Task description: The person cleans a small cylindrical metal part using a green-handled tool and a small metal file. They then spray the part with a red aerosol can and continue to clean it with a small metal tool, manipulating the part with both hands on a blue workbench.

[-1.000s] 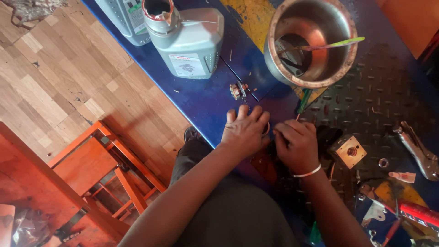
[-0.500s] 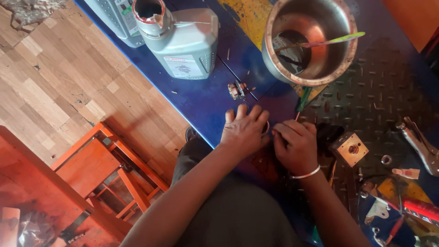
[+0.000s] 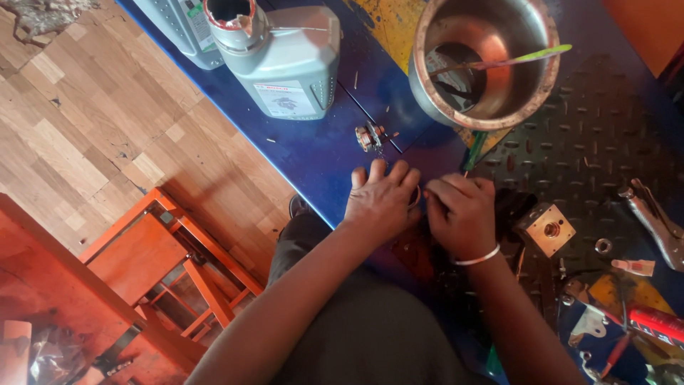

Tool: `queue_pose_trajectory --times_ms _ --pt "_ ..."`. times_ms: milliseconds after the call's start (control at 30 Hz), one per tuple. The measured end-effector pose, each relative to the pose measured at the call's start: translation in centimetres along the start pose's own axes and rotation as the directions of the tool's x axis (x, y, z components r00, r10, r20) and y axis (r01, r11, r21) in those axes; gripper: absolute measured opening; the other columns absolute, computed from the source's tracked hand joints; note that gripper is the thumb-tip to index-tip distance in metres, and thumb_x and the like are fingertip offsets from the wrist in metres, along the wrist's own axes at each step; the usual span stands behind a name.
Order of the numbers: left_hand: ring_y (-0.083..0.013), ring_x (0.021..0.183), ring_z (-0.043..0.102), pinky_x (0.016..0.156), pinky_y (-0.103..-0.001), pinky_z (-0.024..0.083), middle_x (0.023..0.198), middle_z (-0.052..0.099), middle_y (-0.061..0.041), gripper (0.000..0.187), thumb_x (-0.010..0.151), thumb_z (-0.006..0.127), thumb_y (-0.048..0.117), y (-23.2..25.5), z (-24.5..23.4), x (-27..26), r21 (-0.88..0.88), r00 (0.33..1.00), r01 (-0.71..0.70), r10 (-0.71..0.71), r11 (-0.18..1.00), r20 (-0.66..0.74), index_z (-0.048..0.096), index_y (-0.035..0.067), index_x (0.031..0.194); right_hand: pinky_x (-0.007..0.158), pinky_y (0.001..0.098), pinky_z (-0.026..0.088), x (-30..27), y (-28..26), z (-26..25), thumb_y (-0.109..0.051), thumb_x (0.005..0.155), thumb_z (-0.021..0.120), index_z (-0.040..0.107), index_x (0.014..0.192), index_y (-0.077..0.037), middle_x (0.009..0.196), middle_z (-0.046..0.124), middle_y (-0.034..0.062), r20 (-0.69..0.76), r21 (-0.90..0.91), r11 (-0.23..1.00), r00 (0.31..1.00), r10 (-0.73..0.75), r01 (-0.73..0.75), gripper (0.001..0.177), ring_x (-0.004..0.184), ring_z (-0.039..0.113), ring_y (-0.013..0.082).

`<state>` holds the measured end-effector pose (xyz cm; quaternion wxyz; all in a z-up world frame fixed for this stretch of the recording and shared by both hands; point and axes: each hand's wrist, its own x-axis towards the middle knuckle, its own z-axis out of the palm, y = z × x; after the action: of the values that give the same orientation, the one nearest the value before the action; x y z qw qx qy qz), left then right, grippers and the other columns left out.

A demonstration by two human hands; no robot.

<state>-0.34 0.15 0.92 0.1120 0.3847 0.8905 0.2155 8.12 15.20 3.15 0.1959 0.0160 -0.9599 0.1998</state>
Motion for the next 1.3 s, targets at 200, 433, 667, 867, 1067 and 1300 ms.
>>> queue_pose_trajectory --times_ms 200,433,667,867,1067,1300 --pt "-0.0294 0.11 0.052 0.085 -0.051 0.038 0.116 0.058 -0.001 0.05 0.076 0.073 0.043 -0.1 0.3 -0.1 0.009 1.0 0.0 0.0 1.0 -0.024 0.061 0.019 0.119 0.086 0.0404 0.041 -0.9 -0.4 0.0 -0.008 0.087 0.074 0.071 0.097 -0.01 0.094 0.069 0.0033 0.017 0.022 0.999 0.999 0.032 -0.032 0.011 0.089 0.066 0.024" --pt "-0.0284 0.111 0.052 0.087 -0.051 0.038 0.116 0.059 0.0 0.039 0.085 0.069 0.042 -0.1 0.8 -0.2 -0.004 0.999 -0.002 0.002 1.0 -0.045 0.062 0.02 0.117 0.086 0.0404 0.041 0.6 0.0 0.1 -0.01 0.089 0.074 0.071 0.098 -0.009 0.095 0.07 0.004 0.024 0.037 0.999 0.999 0.029 -0.03 0.009 0.09 0.066 0.0248" --pt "-0.0282 0.109 0.052 0.086 -0.052 0.037 0.115 0.059 -0.001 0.046 0.079 0.07 0.044 -0.1 1.2 -0.3 -0.031 0.988 -0.022 0.017 0.999 -0.154 0.062 0.018 0.116 0.086 0.0406 0.042 -0.5 -0.4 0.1 -0.01 0.089 0.073 0.071 0.098 -0.009 0.097 0.07 0.0048 -0.047 0.031 0.999 0.998 -0.04 0.042 0.009 0.089 0.066 0.0247" --pt "-0.0272 0.111 0.052 0.088 -0.052 0.037 0.115 0.059 0.0 0.042 0.081 0.07 0.043 0.3 0.7 -0.3 0.002 0.999 -0.006 0.006 1.0 -0.033 0.062 0.02 0.115 0.083 0.0404 0.041 0.2 0.1 0.1 -0.009 0.086 0.074 0.073 0.095 -0.01 0.093 0.071 0.004 0.027 0.029 0.999 0.999 0.028 -0.029 0.009 0.086 0.065 0.0242" --pt "-0.0276 0.11 0.052 0.088 -0.052 0.037 0.115 0.058 -0.001 0.048 0.079 0.072 0.047 0.3 0.8 -0.1 -0.001 0.998 0.008 -0.008 1.0 -0.065 0.061 0.018 0.116 0.085 0.0412 0.041 -1.3 -0.2 -0.1 -0.009 0.088 0.074 0.072 0.096 -0.01 0.095 0.071 0.0034 -0.018 0.047 0.999 1.0 0.003 -0.002 0.008 0.089 0.067 0.0227" --pt "-0.0285 0.11 0.051 0.085 -0.052 0.037 0.115 0.058 -0.001 0.049 0.079 0.072 0.046 0.3 1.4 -0.2 0.0 1.0 0.014 -0.014 1.0 -0.028 0.061 0.019 0.118 0.087 0.0416 0.042 0.0 0.5 0.1 -0.008 0.087 0.074 0.073 0.097 -0.01 0.097 0.071 0.0043 0.014 0.05 0.999 1.0 0.021 -0.022 0.01 0.091 0.067 0.0244"
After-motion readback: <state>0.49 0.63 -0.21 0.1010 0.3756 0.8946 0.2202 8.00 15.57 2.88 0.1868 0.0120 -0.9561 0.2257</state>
